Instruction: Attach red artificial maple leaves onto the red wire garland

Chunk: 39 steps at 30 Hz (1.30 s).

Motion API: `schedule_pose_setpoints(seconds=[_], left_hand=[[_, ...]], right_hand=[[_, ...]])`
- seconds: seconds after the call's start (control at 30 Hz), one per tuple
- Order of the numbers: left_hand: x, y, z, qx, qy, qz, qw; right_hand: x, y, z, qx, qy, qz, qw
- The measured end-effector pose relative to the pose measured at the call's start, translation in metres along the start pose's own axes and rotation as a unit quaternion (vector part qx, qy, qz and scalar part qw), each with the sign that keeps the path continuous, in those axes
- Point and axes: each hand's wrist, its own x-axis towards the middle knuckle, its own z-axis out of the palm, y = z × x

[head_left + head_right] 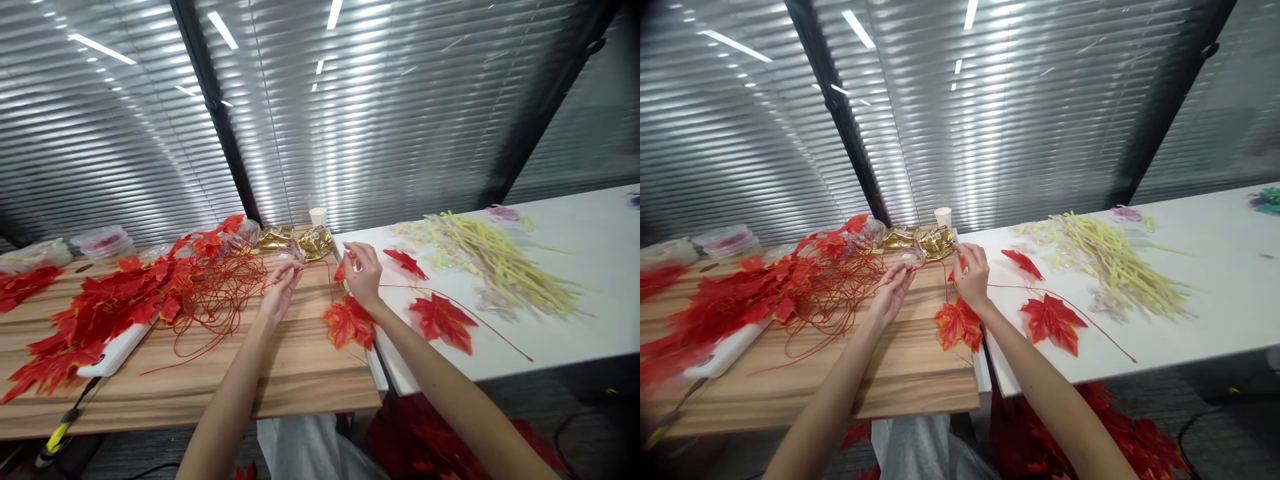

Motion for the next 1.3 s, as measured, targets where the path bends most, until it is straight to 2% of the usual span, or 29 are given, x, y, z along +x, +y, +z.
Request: schedule_pose_setpoints(seconds=[0.1,0.17,0.23,0.4,0.53,0.7,0.83,0.97,1.1,1.2,1.23,1.3], left_hand=[[0.000,-0.001,0.001,0.004,-0.001,0.000,1.000],[-0.001,0.000,0.001,0.007,-0.003,-0.006,1.000],[-0.003,0.000,0.003,0.010,-0.011,-0.019,1.000],[-0.007,0.002,0.007,0.010,-0.024,-0.043,0.999],[-0.007,0.001,0.005,0.016,-0.033,-0.062,0.997],[-0.007,0.001,0.002,0.040,-0.063,-0.160,0.984],[-0.010,0.007,-0.001,0.120,-0.108,-0.257,0.953],[-0.017,0.017,0.004,0.273,-0.124,-0.306,0.903],[-0.035,0.038,0.021,0.378,-0.171,-0.291,0.862],[-0.057,0.067,0.030,0.450,-0.243,-0.312,0.800],[-0.065,0.079,0.029,0.487,-0.249,-0.311,0.777],[-0.078,0.106,0.023,0.564,-0.201,-0.252,0.760]], right_hand=[[-0.010,-0.015,0.005,0.072,-0.087,-0.017,0.993],[-0.016,-0.017,0.010,0.119,-0.154,0.005,0.981],[-0.021,-0.015,0.015,0.145,-0.194,0.030,0.970],[-0.022,-0.009,0.019,0.152,-0.190,0.063,0.968],[-0.019,-0.011,0.017,0.158,-0.200,0.054,0.965],[-0.022,-0.008,0.018,0.136,-0.211,0.033,0.967],[-0.030,-0.001,0.022,0.097,-0.220,-0.004,0.971],[-0.038,0.003,0.025,0.074,-0.226,-0.028,0.971],[-0.039,0.002,0.027,0.078,-0.230,-0.035,0.969],[-0.038,0.002,0.026,0.073,-0.232,-0.033,0.969],[-0.038,0.002,0.026,0.073,-0.232,-0.032,0.970],[-0.037,0.002,0.025,0.073,-0.231,-0.030,0.970]])
